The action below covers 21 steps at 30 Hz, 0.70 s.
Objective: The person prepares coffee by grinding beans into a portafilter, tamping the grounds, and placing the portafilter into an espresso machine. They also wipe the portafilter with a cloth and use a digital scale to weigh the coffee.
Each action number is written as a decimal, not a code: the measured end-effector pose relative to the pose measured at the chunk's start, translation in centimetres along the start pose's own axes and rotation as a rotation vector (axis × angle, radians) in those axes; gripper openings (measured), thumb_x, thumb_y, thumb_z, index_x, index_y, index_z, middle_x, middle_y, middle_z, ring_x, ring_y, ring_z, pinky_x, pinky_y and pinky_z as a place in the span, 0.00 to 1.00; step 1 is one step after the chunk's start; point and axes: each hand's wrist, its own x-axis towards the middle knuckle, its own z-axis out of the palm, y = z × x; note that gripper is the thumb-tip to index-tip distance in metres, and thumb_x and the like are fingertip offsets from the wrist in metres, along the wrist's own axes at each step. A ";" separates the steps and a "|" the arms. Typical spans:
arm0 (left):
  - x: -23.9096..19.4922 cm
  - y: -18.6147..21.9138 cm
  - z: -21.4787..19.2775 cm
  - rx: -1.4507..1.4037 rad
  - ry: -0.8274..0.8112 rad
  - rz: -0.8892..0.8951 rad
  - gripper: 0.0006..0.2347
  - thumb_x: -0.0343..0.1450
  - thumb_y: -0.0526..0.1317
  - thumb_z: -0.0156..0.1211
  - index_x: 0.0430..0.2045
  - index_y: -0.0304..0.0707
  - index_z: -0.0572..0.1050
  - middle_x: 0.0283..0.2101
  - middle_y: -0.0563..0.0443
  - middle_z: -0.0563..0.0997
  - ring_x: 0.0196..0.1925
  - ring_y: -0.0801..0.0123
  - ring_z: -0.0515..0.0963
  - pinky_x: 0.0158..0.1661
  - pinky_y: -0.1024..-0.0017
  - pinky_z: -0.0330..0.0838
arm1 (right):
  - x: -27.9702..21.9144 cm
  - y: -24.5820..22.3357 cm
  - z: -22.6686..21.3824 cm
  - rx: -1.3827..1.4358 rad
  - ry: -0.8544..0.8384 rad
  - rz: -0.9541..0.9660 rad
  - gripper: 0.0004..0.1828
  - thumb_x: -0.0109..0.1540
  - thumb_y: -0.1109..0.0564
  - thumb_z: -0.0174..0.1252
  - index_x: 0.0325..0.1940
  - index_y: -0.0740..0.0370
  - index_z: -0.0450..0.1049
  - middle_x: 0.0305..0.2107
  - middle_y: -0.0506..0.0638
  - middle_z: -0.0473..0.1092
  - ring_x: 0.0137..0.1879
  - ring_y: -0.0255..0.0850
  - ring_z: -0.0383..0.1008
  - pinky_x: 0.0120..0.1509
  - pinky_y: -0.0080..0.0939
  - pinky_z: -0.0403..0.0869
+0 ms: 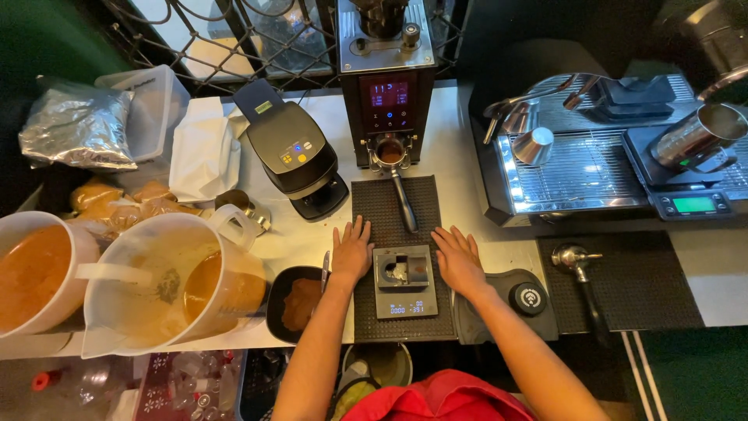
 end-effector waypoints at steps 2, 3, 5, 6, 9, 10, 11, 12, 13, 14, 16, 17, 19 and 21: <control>-0.1 0.1 0.2 -0.005 0.014 -0.001 0.25 0.80 0.46 0.45 0.76 0.45 0.55 0.81 0.47 0.50 0.80 0.50 0.52 0.75 0.44 0.31 | -0.4 -0.5 -0.2 0.029 0.009 0.011 0.26 0.73 0.51 0.42 0.78 0.44 0.60 0.74 0.42 0.56 0.81 0.51 0.50 0.83 0.65 0.46; -0.2 0.2 0.3 -0.009 0.029 -0.003 0.25 0.80 0.45 0.45 0.76 0.44 0.56 0.80 0.46 0.50 0.80 0.49 0.52 0.75 0.44 0.31 | -0.5 -0.8 -0.4 0.058 0.019 0.020 0.26 0.74 0.52 0.40 0.78 0.44 0.60 0.74 0.43 0.57 0.81 0.52 0.50 0.83 0.64 0.45; -0.1 0.1 0.5 -0.005 0.054 0.004 0.25 0.80 0.45 0.46 0.75 0.44 0.57 0.80 0.45 0.52 0.80 0.48 0.53 0.75 0.43 0.32 | 0.0 -0.7 -0.3 0.041 0.015 0.026 0.25 0.74 0.51 0.41 0.76 0.44 0.62 0.73 0.42 0.58 0.81 0.50 0.51 0.83 0.63 0.46; -0.1 0.2 0.6 -0.002 0.076 0.010 0.25 0.80 0.45 0.47 0.75 0.43 0.57 0.79 0.44 0.54 0.79 0.46 0.54 0.75 0.43 0.33 | 0.3 -0.5 -0.3 0.024 0.008 0.031 0.24 0.74 0.49 0.42 0.75 0.43 0.63 0.72 0.41 0.59 0.81 0.49 0.52 0.83 0.63 0.46; 1.2 -0.5 0.9 0.012 0.151 0.030 0.24 0.78 0.47 0.50 0.71 0.44 0.62 0.75 0.43 0.61 0.79 0.45 0.53 0.75 0.45 0.37 | 2.3 0.4 0.6 0.036 0.046 -0.002 0.22 0.72 0.47 0.45 0.72 0.44 0.65 0.67 0.45 0.62 0.79 0.50 0.54 0.82 0.63 0.50; 1.4 -0.4 0.5 0.012 0.155 0.029 0.24 0.78 0.47 0.50 0.71 0.44 0.62 0.75 0.43 0.61 0.79 0.45 0.53 0.75 0.45 0.37 | 2.8 0.2 0.1 0.035 0.050 -0.004 0.22 0.72 0.47 0.45 0.72 0.44 0.65 0.67 0.45 0.62 0.79 0.50 0.54 0.82 0.63 0.50; 1.6 -0.3 0.0 -0.003 0.145 0.029 0.27 0.78 0.48 0.50 0.74 0.47 0.56 0.75 0.42 0.59 0.80 0.45 0.51 0.75 0.46 0.39 | 3.3 -0.1 -0.5 0.049 0.008 0.001 0.24 0.74 0.47 0.42 0.75 0.44 0.61 0.73 0.45 0.55 0.81 0.52 0.49 0.82 0.65 0.48; 1.9 -0.4 -0.5 -0.018 0.137 0.027 0.29 0.78 0.49 0.50 0.77 0.50 0.51 0.76 0.40 0.57 0.80 0.44 0.49 0.75 0.47 0.41 | 3.9 -0.4 -1.1 0.062 -0.033 0.005 0.26 0.75 0.48 0.40 0.79 0.45 0.57 0.78 0.46 0.49 0.83 0.54 0.44 0.83 0.66 0.46; 2.0 -0.2 -1.3 -0.017 0.142 0.026 0.29 0.78 0.49 0.50 0.77 0.50 0.51 0.76 0.40 0.57 0.80 0.44 0.49 0.75 0.47 0.41 | 4.6 -0.3 -1.1 0.061 -0.029 0.001 0.26 0.75 0.48 0.40 0.79 0.45 0.57 0.78 0.46 0.49 0.83 0.54 0.44 0.83 0.66 0.46; 2.1 0.0 -2.0 -0.024 0.127 0.027 0.30 0.78 0.50 0.49 0.77 0.48 0.49 0.77 0.38 0.53 0.81 0.43 0.48 0.75 0.47 0.41 | 5.1 -0.1 -1.1 0.033 -0.061 -0.011 0.27 0.75 0.46 0.38 0.81 0.44 0.54 0.79 0.45 0.46 0.83 0.54 0.42 0.83 0.68 0.44; 2.4 0.3 -2.9 -0.031 0.116 0.028 0.31 0.79 0.50 0.49 0.78 0.47 0.48 0.79 0.35 0.49 0.81 0.42 0.46 0.75 0.48 0.42 | 6.0 -0.1 -1.2 0.004 -0.090 -0.026 0.29 0.76 0.44 0.36 0.82 0.43 0.50 0.80 0.43 0.44 0.84 0.54 0.39 0.83 0.69 0.41; 2.6 0.4 -3.1 -0.017 0.076 0.026 0.30 0.80 0.52 0.43 0.78 0.47 0.46 0.80 0.36 0.46 0.82 0.44 0.43 0.76 0.48 0.40 | 6.3 -0.2 -1.4 0.003 -0.109 -0.025 0.29 0.76 0.44 0.34 0.83 0.42 0.49 0.80 0.42 0.42 0.84 0.53 0.37 0.83 0.69 0.39; 2.9 0.5 -3.1 -0.004 0.038 0.021 0.29 0.81 0.53 0.37 0.79 0.48 0.44 0.81 0.37 0.43 0.82 0.46 0.41 0.76 0.49 0.38 | 6.8 -0.5 -1.6 0.002 -0.128 -0.027 0.29 0.76 0.43 0.31 0.84 0.41 0.47 0.81 0.41 0.41 0.85 0.52 0.36 0.83 0.68 0.36; 3.4 0.7 -2.7 -0.006 -0.025 0.012 0.28 0.82 0.55 0.28 0.79 0.49 0.43 0.82 0.40 0.40 0.83 0.49 0.37 0.76 0.49 0.33 | 7.4 -0.6 -1.8 0.026 -0.157 -0.018 0.30 0.77 0.42 0.29 0.84 0.42 0.45 0.81 0.41 0.38 0.85 0.50 0.34 0.83 0.66 0.35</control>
